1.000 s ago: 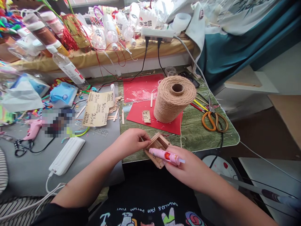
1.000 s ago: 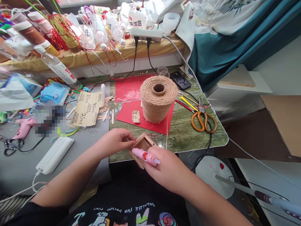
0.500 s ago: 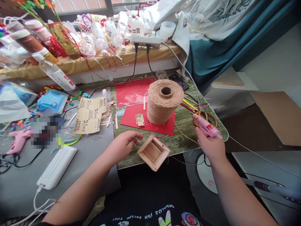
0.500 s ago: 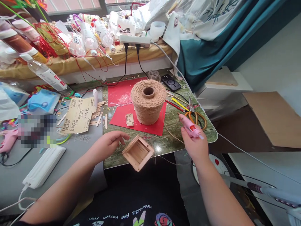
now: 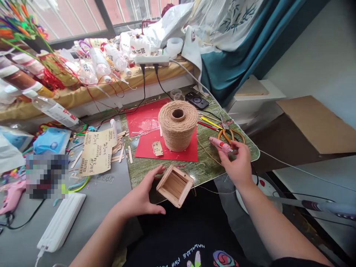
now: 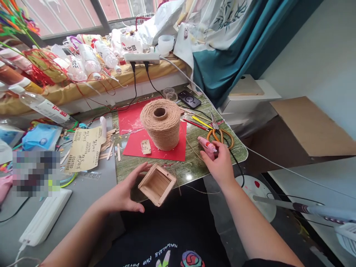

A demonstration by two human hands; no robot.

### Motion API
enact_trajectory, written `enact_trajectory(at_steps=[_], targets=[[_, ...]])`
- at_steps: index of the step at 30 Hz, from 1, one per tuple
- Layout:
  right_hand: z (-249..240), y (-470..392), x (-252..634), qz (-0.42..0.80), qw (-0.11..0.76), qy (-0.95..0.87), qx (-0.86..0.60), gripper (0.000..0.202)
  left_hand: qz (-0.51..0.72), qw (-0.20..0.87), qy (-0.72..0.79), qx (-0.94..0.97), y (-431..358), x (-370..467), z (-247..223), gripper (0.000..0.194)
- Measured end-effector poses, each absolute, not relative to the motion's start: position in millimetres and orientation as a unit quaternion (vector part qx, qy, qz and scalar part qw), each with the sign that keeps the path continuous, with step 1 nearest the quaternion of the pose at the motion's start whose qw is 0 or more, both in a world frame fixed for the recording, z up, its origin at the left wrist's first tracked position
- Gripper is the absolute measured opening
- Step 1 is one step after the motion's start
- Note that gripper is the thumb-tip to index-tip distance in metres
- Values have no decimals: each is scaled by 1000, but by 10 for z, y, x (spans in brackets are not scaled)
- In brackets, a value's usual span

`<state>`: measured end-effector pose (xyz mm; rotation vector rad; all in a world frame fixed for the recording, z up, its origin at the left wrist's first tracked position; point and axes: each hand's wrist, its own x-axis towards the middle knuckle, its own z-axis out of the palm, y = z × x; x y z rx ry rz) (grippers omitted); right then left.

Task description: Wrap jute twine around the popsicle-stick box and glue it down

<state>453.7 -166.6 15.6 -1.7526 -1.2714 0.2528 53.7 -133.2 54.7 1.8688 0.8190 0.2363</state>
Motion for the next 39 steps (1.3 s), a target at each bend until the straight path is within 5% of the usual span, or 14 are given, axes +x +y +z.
enact_trajectory(at_steps=[3, 10, 17, 21, 39], targets=[[262, -1865, 4392, -11, 460, -545, -701, 43, 104, 490, 359, 787, -1356, 521, 547, 119], [482, -1571, 3660, 302, 396, -729, -470, 30, 125, 440, 370, 809, -1423, 629, 503, 129], [289, -1353, 3399, 436, 439, -619, -484, 28, 406, 319, 437, 737, -2110, 875, 154, 138], [222, -1428, 3329, 468, 433, -602, -480, 26, 369, 302, 458, 750, -2097, 983, 122, 144], [153, -1446, 3267, 437, 436, -616, -489, 19, 323, 270, 464, 779, -1985, 947, 254, 109]])
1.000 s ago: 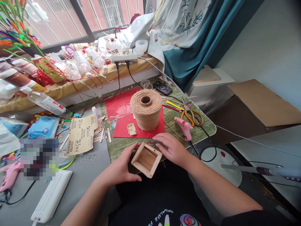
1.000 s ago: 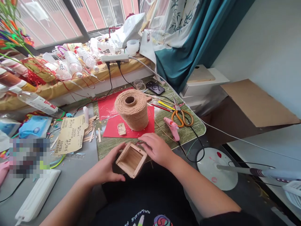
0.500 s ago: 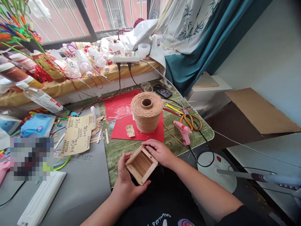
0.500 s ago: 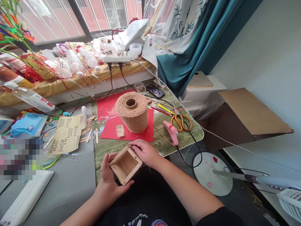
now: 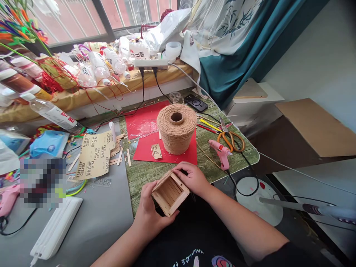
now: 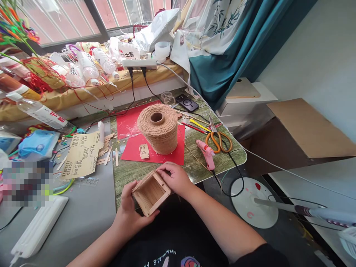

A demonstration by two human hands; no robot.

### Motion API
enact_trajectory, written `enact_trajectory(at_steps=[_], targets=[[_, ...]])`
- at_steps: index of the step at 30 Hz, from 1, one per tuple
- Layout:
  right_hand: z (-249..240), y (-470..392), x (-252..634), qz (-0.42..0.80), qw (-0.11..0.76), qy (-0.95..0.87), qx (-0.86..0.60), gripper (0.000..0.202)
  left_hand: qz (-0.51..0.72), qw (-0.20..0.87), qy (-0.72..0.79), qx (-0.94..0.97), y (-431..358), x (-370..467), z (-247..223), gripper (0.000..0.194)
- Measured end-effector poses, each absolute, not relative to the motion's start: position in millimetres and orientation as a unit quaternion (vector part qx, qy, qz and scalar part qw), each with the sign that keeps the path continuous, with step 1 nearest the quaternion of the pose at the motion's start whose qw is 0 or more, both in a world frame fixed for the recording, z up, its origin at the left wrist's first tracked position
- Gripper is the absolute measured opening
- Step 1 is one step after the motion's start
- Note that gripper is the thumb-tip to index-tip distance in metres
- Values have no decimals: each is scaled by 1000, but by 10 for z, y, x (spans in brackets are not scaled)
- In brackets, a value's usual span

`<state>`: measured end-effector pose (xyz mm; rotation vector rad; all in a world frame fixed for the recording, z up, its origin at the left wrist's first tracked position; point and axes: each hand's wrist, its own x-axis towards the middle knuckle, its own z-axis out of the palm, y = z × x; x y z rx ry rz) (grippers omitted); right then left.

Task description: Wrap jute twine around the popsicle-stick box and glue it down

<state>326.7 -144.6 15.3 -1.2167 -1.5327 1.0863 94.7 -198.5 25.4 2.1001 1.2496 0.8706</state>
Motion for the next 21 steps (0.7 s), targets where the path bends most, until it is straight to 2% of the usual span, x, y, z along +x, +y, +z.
enact_trajectory(at_steps=[8, 13, 21], targets=[[149, -1417, 3208, 446, 429, -603, -503, 15, 228, 255, 462, 818, -1940, 941, 430, 84], [116, -1397, 3183, 452, 429, -596, -507, 17, 206, 255, 474, 817, -1930, 936, 449, 99], [37, -1403, 3166, 462, 427, -588, -509, 22, 197, 251, 474, 821, -1907, 947, 471, 99]])
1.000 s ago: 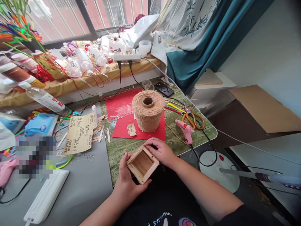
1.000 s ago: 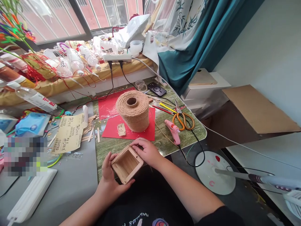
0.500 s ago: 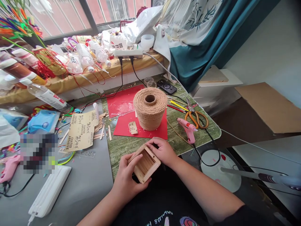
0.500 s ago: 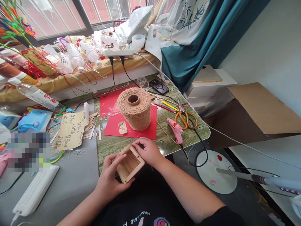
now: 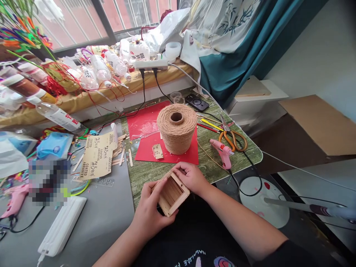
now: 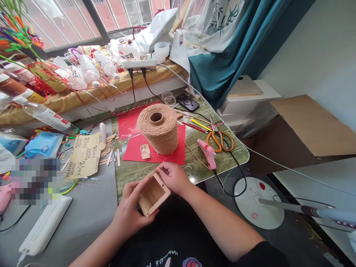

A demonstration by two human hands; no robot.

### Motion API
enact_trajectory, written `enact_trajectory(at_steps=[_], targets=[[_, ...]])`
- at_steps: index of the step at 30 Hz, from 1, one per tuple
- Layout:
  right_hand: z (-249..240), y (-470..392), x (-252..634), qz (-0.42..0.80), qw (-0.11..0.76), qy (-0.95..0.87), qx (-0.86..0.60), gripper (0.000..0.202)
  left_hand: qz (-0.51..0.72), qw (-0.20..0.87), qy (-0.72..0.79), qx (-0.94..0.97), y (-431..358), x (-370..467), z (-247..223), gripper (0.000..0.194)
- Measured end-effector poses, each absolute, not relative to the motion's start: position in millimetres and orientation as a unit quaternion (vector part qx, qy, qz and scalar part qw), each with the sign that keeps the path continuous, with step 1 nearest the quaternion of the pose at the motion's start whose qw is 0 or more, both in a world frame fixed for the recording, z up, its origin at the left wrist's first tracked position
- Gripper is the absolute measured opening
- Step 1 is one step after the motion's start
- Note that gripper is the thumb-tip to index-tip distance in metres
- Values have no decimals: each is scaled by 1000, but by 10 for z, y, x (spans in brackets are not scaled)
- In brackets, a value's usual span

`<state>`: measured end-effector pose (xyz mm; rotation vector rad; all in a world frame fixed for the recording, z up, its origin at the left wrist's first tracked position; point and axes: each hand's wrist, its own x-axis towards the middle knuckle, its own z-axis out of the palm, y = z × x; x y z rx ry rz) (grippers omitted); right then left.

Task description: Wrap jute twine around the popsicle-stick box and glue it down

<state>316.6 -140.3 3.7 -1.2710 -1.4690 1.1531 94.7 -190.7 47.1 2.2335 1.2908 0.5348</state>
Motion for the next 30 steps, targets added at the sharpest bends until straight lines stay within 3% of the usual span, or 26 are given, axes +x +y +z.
enact_trajectory(at_steps=[11, 15, 20, 25, 30], targets=[[-1, -1442, 3169, 427, 427, -608, -515, 16, 135, 149, 443, 874, -1795, 1119, 960, 111], [47, -1454, 3180, 435, 433, -606, -507, 17, 122, 166, 459, 864, -1652, 1343, 1020, 114], [53, -1478, 3199, 475, 453, -577, -486, 18, 139, 183, 454, 861, -1587, 1335, 971, 103], [17, -1481, 3235, 538, 492, -522, -443, 24, 181, 235, 467, 833, -1632, 1142, 945, 109], [20, -1535, 3298, 502, 510, -549, -432, 29, 223, 262, 435, 832, -1704, 1041, 891, 111]])
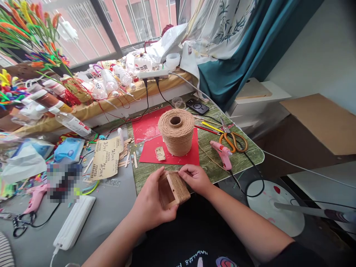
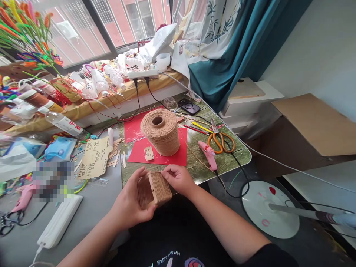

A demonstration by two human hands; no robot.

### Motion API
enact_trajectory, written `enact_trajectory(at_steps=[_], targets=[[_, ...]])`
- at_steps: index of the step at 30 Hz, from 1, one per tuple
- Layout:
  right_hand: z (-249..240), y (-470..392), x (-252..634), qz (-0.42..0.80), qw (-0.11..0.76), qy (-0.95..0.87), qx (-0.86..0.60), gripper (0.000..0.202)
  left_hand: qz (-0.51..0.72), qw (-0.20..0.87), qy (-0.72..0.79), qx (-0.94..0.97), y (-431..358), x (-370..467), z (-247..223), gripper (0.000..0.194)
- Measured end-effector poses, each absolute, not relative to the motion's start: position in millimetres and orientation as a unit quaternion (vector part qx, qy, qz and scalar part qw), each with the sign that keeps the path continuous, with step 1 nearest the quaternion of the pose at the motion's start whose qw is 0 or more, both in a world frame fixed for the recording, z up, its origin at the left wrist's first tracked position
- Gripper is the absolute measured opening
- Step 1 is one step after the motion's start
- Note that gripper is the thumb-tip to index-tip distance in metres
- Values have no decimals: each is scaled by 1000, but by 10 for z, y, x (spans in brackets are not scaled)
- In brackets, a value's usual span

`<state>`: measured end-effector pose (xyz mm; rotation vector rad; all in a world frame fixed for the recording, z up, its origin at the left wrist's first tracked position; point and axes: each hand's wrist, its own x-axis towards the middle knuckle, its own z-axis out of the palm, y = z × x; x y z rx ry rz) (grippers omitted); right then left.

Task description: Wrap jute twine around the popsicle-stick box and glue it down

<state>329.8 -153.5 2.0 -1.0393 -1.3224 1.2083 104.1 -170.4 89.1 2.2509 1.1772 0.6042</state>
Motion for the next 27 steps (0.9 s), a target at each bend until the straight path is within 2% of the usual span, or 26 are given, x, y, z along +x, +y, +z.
enact_trajectory(at_steps=[11, 17, 23, 27], targets=[[12, -1569, 3300, 463, 490, -572, -467, 40, 339, 331, 359, 804, -1778, 950, 697, 101], [-28, -1527, 3286, 544, 513, -501, -436, 34, 376, 328, 335, 799, -1763, 982, 611, 96], [3, -1484, 3328, 575, 553, -440, -411, 37, 383, 342, 321, 796, -1663, 1050, 391, 88], [2, -1486, 3352, 563, 576, -397, -439, 37, 320, 371, 311, 814, -1544, 1017, 308, 98]])
